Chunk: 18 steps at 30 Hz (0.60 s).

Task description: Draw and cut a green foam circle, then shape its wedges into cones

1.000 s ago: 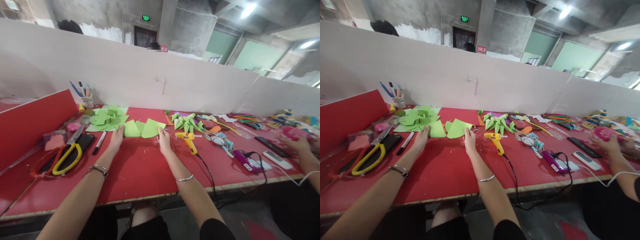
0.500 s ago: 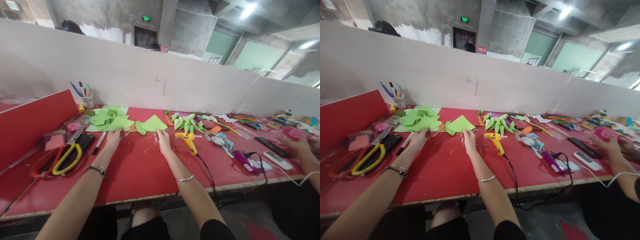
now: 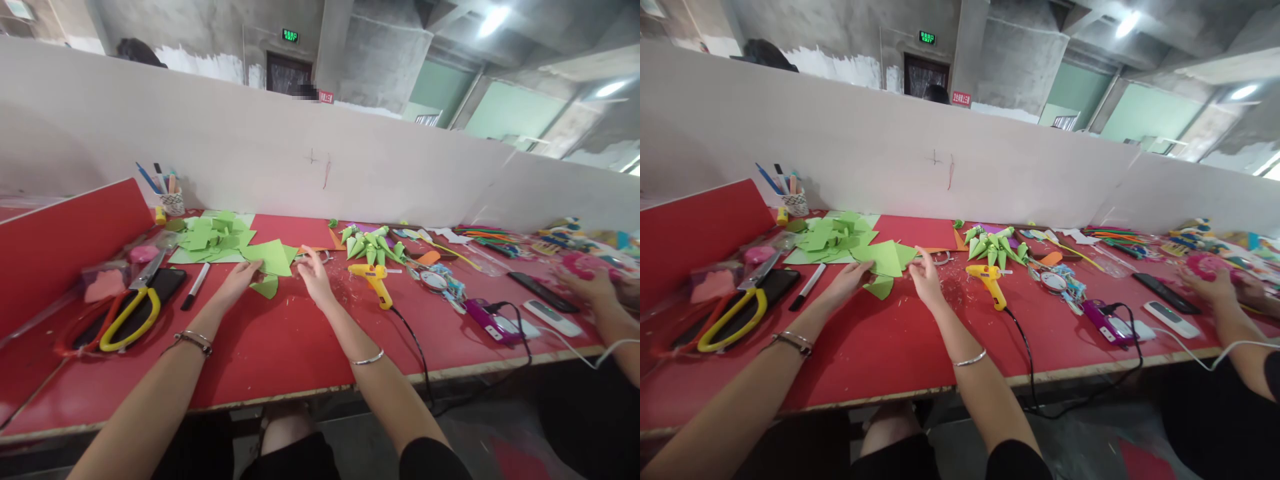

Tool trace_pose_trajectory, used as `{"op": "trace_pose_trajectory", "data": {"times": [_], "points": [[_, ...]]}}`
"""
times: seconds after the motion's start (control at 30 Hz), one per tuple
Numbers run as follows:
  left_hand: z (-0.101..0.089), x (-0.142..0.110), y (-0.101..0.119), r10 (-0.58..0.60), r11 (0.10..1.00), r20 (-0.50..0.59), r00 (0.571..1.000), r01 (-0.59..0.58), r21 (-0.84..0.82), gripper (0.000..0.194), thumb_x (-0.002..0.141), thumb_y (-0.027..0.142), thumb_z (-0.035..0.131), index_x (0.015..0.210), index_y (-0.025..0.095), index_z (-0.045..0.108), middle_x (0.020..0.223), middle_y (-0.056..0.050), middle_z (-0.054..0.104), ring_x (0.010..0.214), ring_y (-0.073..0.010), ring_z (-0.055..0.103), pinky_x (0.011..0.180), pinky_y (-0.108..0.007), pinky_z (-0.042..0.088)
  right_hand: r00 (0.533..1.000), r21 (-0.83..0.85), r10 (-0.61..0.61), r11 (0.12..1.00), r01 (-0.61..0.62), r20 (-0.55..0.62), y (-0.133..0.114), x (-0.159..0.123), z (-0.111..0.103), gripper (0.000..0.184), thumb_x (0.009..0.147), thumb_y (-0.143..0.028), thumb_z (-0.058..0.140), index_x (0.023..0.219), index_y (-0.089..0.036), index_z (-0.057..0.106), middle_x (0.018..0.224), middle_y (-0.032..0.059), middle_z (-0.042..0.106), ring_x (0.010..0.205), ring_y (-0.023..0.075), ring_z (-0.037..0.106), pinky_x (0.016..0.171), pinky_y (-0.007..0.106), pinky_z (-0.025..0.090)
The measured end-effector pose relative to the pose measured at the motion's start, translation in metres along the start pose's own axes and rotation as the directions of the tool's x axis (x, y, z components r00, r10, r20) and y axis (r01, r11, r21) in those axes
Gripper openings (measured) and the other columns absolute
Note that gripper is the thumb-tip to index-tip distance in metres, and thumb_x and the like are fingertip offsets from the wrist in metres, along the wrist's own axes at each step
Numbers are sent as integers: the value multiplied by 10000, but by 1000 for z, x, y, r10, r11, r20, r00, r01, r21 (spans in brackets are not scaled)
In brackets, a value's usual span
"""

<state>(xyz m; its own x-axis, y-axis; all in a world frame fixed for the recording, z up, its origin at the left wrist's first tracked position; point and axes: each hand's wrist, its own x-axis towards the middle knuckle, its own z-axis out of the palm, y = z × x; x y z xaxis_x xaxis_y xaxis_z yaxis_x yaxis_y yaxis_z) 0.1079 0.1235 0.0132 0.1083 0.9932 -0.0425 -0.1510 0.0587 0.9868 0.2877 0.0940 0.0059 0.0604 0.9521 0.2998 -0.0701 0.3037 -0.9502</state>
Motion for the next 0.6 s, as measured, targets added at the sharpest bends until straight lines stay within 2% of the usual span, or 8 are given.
{"op": "trace_pose_trajectory", "data": {"times": [0.07, 0.17, 0.27, 0.37, 0.5, 0.6], "points": [[1, -1, -2, -30, 998, 43, 999, 27, 54, 173, 570, 276, 686, 556, 133, 592, 479, -2, 554, 421, -95, 464, 442, -205, 362, 996, -52, -7, 999, 11, 86, -2, -3, 4, 364, 785, -340, 484, 1123, -206, 482, 774, 16, 590, 693, 129, 565, 657, 256, 452], [3, -2, -3, -74, 993, 120, 990, 62, 99, 163, 514, 230, 721, 609, 137, 626, 528, -18, 604, 488, -148, 535, 469, -234, 409, 987, -27, 15, 1000, -11, 160, 0, -5, 8, 365, 775, -358, 503, 1103, -200, 475, 746, 10, 591, 693, 140, 566, 655, 266, 457], [7, -6, -1, -92, 992, 166, 982, 76, 102, 189, 495, 190, 727, 657, 144, 642, 595, -38, 642, 563, -183, 574, 505, -252, 444, 984, 30, 21, 999, -27, 179, 4, -5, 11, 416, 726, -289, 560, 1114, -213, 431, 819, 18, 604, 729, 147, 577, 671, 277, 467], [12, -10, 1, -89, 994, 168, 982, 75, 84, 171, 523, 172, 718, 674, 155, 639, 572, -29, 629, 516, -152, 551, 453, -220, 416, 988, 21, 4, 1000, -7, 154, 6, -4, 12, 415, 735, -238, 524, 1129, -218, 398, 872, 32, 612, 790, 159, 586, 691, 286, 471], [12, -9, -2, -84, 996, 158, 984, 75, 57, 122, 599, 234, 689, 574, 161, 595, 402, 27, 498, 344, -82, 410, 346, -191, 310, 981, -159, -76, 982, 105, 180, 7, -4, 10, 346, 744, -186, 474, 1082, -204, 404, 846, 25, 585, 733, 136, 562, 662, 261, 450], [10, -3, -8, -74, 997, 143, 987, 72, 23, 188, 620, 283, 668, 529, 152, 569, 402, 25, 491, 335, -72, 397, 347, -189, 316, 971, -380, -209, 894, 238, 115, 5, -5, 8, 349, 721, -181, 496, 1054, -183, 392, 852, 33, 521, 718, 133, 511, 684, 273, 438]]}}
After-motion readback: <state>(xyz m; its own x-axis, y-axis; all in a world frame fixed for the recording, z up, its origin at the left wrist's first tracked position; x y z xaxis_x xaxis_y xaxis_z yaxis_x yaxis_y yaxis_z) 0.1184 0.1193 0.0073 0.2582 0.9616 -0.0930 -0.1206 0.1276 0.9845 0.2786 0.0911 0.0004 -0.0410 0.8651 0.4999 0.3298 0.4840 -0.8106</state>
